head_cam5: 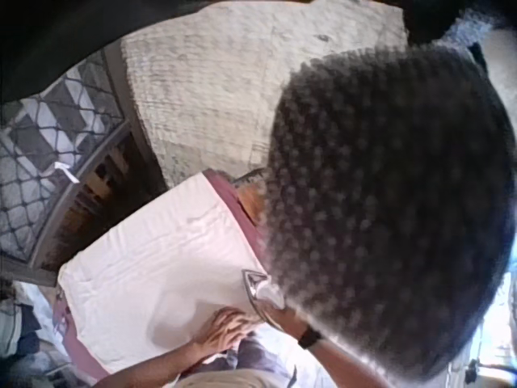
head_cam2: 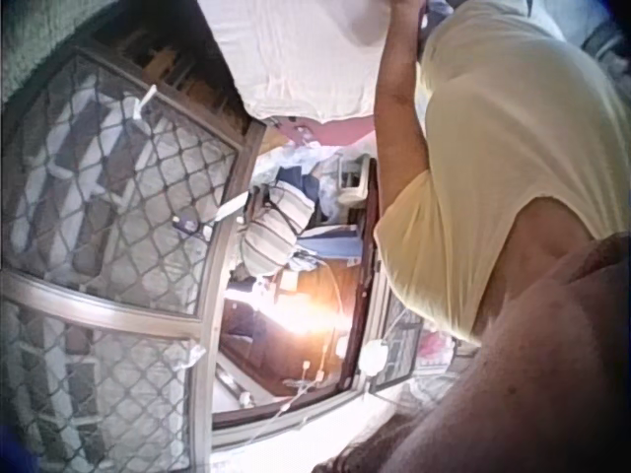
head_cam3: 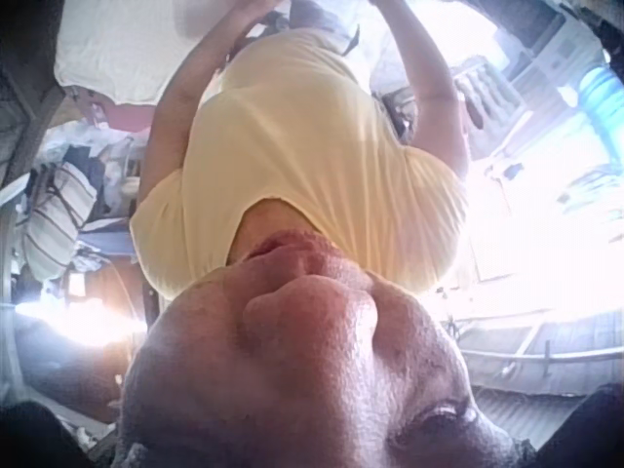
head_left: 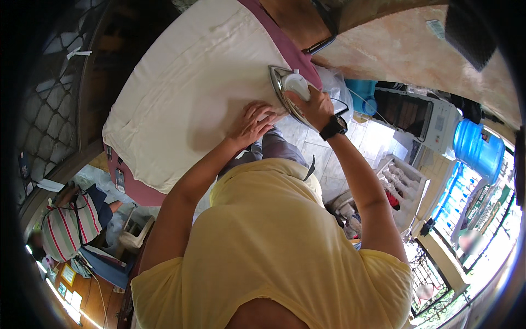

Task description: The person irons a light-colored shirt on an ironing board, using an iron to press the fabric, adjusting the garment between strokes, and handling the buttons.

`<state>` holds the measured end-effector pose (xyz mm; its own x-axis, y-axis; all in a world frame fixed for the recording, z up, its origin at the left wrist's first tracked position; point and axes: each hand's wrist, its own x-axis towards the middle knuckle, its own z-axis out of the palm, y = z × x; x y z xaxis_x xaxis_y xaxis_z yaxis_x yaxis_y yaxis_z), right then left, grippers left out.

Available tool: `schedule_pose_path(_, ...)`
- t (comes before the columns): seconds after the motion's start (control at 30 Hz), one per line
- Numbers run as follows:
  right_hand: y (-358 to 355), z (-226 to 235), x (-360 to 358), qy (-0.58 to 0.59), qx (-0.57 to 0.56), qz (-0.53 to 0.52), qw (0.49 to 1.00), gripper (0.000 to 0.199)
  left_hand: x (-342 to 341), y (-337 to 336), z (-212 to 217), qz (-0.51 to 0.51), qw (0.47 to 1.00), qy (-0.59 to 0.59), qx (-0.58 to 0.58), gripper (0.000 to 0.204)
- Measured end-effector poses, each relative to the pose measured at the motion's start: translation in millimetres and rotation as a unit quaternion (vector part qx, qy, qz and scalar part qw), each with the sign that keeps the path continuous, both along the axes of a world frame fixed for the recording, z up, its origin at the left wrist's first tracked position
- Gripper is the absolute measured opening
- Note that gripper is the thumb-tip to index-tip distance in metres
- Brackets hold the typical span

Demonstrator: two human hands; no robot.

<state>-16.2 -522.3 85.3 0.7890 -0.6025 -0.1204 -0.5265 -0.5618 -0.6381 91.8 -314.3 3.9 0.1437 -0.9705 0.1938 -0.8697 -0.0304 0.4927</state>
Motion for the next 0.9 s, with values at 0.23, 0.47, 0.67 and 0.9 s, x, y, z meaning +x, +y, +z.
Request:
schedule_pose_path(0.23, -2.9, 3.3, 14.5, 0.053, -0.021, 0.021, 0.998, 0.059, 3.1, -2.9, 8.3, 0.014, 1.0, 0.006, -0.007, 0.031)
schedule_pose_path(0.47, 3.6, 4.3, 34.1, 0.034, -0.047, -0.063, 0.996, 0.066, 131.2, -97.6, 35.7, 0.192, 0.963, 0.038, -0.185, 0.026)
schedule_pose_path(0.67, 4.0, -4.1, 49.0, 0.019, -0.061, -0.115, 0.991, 0.067, 228.4, -168.3, 40.3, 0.014, 0.986, -0.122, 0.109, 0.039)
schedule_pose_path(0.9, -6.5, 10.5, 99.3, 0.038, -0.033, -0.121, 0.991, 0.069, 244.4, -200.8, 47.4, 0.012, 0.967, -0.135, 0.215, 0.025)
